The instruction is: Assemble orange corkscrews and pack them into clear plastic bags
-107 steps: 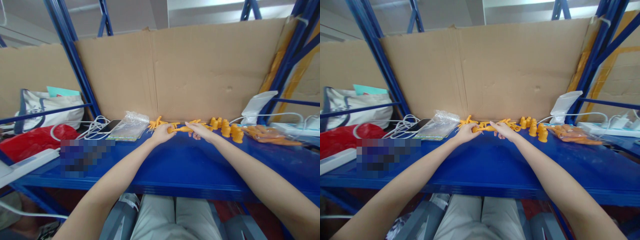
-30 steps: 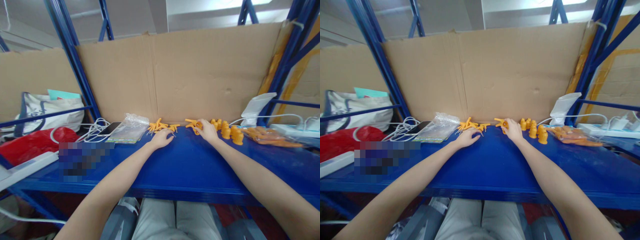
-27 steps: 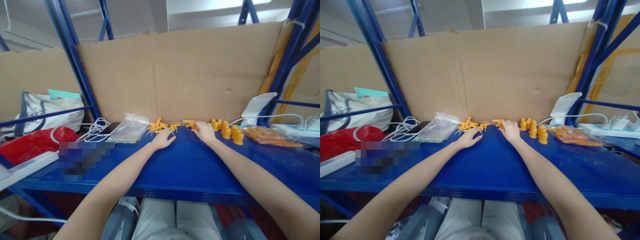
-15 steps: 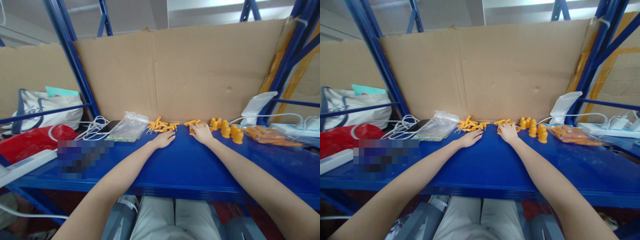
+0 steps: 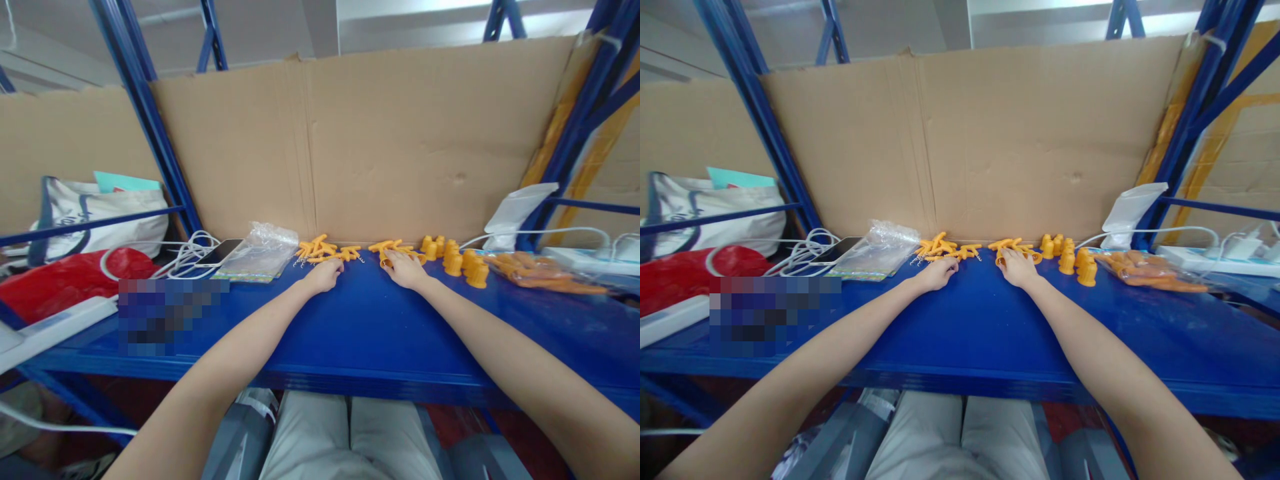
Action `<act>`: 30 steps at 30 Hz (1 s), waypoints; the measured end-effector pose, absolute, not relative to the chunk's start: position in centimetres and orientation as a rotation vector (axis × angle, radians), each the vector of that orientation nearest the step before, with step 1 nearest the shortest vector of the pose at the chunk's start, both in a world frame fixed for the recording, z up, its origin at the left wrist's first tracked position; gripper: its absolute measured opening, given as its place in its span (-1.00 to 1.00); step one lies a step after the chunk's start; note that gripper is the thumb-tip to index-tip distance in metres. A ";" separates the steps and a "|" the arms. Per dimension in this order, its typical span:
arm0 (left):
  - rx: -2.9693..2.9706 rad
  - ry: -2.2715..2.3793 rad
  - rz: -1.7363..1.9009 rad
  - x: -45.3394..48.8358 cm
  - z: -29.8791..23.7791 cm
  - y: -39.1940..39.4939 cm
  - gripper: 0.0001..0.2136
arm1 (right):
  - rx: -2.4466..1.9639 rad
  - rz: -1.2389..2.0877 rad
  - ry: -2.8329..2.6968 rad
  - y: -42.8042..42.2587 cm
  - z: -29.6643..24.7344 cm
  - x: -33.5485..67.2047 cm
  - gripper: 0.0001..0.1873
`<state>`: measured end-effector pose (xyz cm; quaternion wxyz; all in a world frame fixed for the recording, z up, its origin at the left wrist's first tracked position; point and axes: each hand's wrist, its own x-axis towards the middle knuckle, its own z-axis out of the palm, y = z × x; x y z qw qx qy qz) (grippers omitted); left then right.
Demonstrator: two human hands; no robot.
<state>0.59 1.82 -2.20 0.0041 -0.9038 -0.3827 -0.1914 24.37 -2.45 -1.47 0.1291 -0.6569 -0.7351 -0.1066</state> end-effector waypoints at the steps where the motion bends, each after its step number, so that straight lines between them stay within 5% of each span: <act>1: -2.822 -1.186 -0.606 0.6 -2.1 1.7 -0.83 | -1.909 -0.304 -2.139 -2.4 -1.5 24.4 -0.47; 23: -2.883 -0.856 -0.689 1.5 -1.8 0.0 -0.71 | -1.881 -0.275 -2.144 -2.1 -1.8 24.9 -0.43; 30: -2.785 -1.064 -0.562 1.2 -1.8 0.1 -0.69 | -1.883 -0.253 -2.146 -2.1 -1.8 24.9 -0.42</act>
